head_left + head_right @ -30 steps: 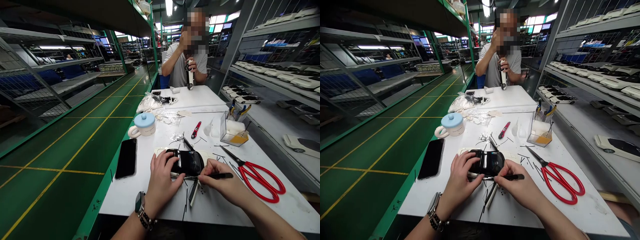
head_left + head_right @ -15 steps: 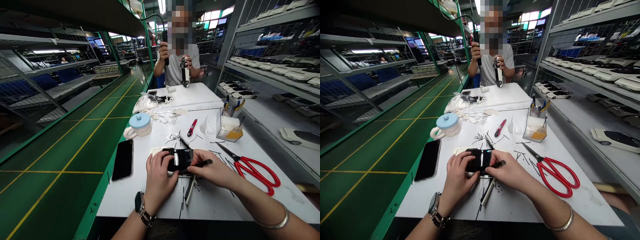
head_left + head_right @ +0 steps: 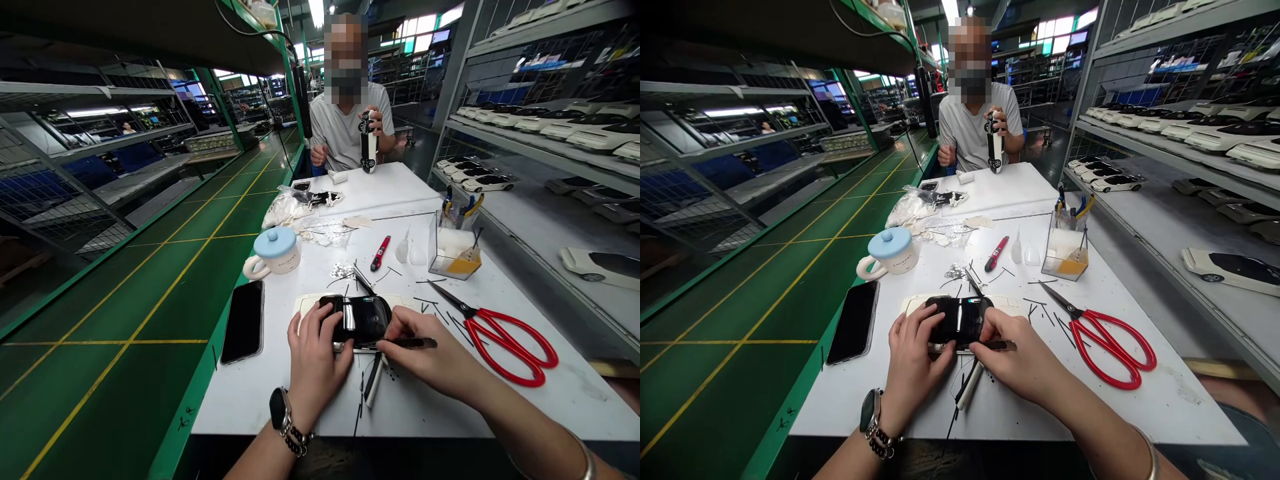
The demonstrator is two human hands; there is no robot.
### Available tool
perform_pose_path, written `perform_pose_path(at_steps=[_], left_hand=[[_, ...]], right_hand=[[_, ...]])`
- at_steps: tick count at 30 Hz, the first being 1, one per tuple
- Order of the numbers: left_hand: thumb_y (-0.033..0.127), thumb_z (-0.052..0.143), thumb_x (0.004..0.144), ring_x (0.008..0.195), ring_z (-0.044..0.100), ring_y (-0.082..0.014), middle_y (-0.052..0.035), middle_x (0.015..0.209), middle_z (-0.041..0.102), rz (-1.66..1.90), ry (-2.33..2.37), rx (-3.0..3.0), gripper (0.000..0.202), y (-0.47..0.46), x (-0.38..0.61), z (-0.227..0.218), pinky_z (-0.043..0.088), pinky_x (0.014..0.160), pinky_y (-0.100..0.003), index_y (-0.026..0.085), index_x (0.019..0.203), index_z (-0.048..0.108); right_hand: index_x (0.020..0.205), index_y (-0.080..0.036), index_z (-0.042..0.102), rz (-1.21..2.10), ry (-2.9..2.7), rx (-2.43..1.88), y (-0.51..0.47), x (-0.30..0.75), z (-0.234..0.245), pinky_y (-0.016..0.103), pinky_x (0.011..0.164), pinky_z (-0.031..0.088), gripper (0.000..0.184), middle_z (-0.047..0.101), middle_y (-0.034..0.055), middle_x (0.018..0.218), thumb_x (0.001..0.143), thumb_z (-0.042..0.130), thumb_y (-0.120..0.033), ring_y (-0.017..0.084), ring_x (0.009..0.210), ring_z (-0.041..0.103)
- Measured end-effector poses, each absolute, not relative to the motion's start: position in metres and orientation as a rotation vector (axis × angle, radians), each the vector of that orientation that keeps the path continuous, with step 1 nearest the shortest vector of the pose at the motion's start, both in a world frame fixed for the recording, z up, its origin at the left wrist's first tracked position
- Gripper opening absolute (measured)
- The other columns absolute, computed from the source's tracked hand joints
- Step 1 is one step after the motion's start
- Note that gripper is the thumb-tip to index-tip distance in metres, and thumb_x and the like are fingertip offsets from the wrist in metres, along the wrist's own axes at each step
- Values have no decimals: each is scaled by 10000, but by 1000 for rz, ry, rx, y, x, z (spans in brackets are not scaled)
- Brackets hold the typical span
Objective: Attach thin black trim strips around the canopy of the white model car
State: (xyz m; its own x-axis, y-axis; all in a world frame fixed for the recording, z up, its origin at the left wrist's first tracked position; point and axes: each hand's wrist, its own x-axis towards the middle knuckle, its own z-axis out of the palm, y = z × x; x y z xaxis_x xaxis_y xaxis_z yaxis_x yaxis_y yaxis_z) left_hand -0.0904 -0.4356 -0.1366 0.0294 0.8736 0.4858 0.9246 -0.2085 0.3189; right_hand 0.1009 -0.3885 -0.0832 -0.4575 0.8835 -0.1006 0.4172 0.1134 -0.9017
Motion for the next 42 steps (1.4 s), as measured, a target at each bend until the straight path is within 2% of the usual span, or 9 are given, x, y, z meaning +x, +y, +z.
perform_pose_path(at_steps=[6, 25, 30, 36, 42], left_hand=[[215, 540, 870, 1241, 490, -322, -139, 1276, 576, -777, -1795, -2141, 360, -440, -87, -142, 283, 1041, -593, 177, 1220, 464], [198, 555, 850, 1236, 498, -315, -155, 1274, 575, -801, -1810, -2150, 372, -438, -86, -141, 293, 1043, -581, 170, 1210, 465], [205, 561, 848, 1210, 524, -310, -140, 1254, 596, -822, -1805, -2162, 366, -438, -88, -141, 292, 1039, -578, 183, 1202, 470], [214, 557, 857, 1222, 516, -307, -125, 1260, 601, -848, -1818, -2160, 354, -437, -88, -142, 281, 1048, -579, 192, 1201, 476], [213, 560, 856, 1213, 526, -310, -124, 1258, 605, -858, -1808, -2149, 342, -438, -87, -141, 289, 1043, -585, 189, 1190, 491]], right_hand=[[657, -193, 441, 1324, -1901, -1268, -391, 101, -96, 209, 527, 340, 199, 532, -48, 632, 772, 591, -255, 73, 565, 448], [652, -198, 408, 1251, -1911, -1281, -394, 94, -97, 203, 500, 313, 193, 506, -42, 598, 776, 553, -230, 74, 533, 425], [674, -214, 387, 1015, -1934, -1336, -398, 78, -102, 210, 483, 312, 169, 472, -47, 545, 784, 516, -222, 84, 486, 427], [776, -210, 401, 593, -1998, -1238, -405, 62, -123, 234, 518, 366, 87, 508, -14, 619, 856, 434, -219, 105, 509, 455], [730, -201, 426, 557, -1993, -1140, -409, 64, -128, 234, 567, 399, 142, 526, 2, 654, 871, 419, -187, 117, 611, 516]])
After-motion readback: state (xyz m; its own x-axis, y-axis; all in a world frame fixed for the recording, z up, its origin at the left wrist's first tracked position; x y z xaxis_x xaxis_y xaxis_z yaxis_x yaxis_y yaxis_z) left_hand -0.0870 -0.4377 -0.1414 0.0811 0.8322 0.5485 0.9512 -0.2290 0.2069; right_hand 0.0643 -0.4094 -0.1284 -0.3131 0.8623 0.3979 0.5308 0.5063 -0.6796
